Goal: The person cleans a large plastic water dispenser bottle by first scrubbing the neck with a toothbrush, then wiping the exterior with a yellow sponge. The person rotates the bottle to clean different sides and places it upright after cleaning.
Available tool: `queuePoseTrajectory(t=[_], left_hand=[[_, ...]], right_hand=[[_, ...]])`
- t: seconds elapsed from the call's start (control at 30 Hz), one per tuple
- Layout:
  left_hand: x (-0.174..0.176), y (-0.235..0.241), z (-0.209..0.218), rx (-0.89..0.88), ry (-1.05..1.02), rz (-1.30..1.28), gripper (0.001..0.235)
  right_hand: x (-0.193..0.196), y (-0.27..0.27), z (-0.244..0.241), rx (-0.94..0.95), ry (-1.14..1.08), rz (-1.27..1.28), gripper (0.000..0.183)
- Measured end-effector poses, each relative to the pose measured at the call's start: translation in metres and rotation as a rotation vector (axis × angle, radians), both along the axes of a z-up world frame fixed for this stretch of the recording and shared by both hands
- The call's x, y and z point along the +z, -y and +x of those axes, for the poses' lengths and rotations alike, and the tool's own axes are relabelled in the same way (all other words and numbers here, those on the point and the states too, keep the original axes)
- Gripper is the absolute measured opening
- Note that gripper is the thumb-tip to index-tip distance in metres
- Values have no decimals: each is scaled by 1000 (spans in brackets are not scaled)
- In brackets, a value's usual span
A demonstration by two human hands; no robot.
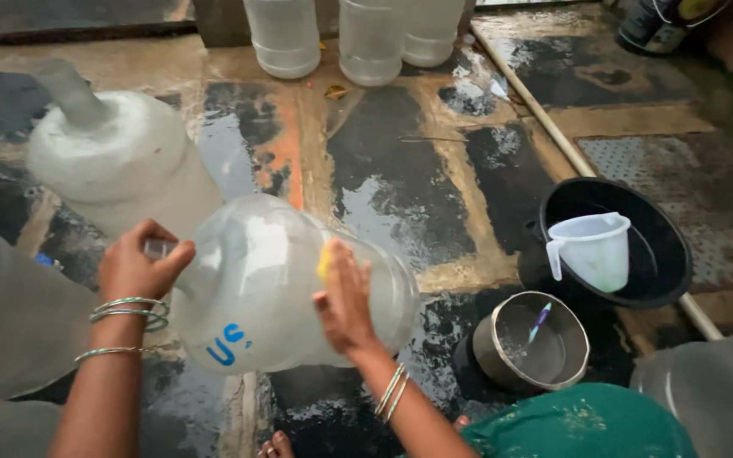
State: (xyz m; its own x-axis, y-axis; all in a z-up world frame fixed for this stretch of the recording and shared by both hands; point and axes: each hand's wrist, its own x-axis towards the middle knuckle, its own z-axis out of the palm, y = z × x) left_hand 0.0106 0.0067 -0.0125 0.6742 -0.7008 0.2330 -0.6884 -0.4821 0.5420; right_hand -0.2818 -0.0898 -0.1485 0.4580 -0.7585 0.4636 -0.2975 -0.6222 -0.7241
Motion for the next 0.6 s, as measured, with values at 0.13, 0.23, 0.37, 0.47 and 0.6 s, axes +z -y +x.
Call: queuePoseTrajectory(t=[0.13, 0.23, 0.37, 0.47, 0.6], left_hand=[[-7, -9, 13, 60, -32, 13, 39], [-13, -14, 20, 8, 21, -59, 39], [-11, -6, 18, 86, -7, 18, 39], [-6, -1, 13, 98, -31, 35, 39], [-1, -3, 11, 92, -91, 48, 40]], right_hand=[[-77, 41, -62, -361, -276, -11, 83], [-99, 58, -77, -398, -191, 129, 75], [-55, 14, -20, -191, 98, 55, 78], [-20, -59, 20, 64, 251, -163, 87], [-32, -49, 10, -27, 178, -298, 90]])
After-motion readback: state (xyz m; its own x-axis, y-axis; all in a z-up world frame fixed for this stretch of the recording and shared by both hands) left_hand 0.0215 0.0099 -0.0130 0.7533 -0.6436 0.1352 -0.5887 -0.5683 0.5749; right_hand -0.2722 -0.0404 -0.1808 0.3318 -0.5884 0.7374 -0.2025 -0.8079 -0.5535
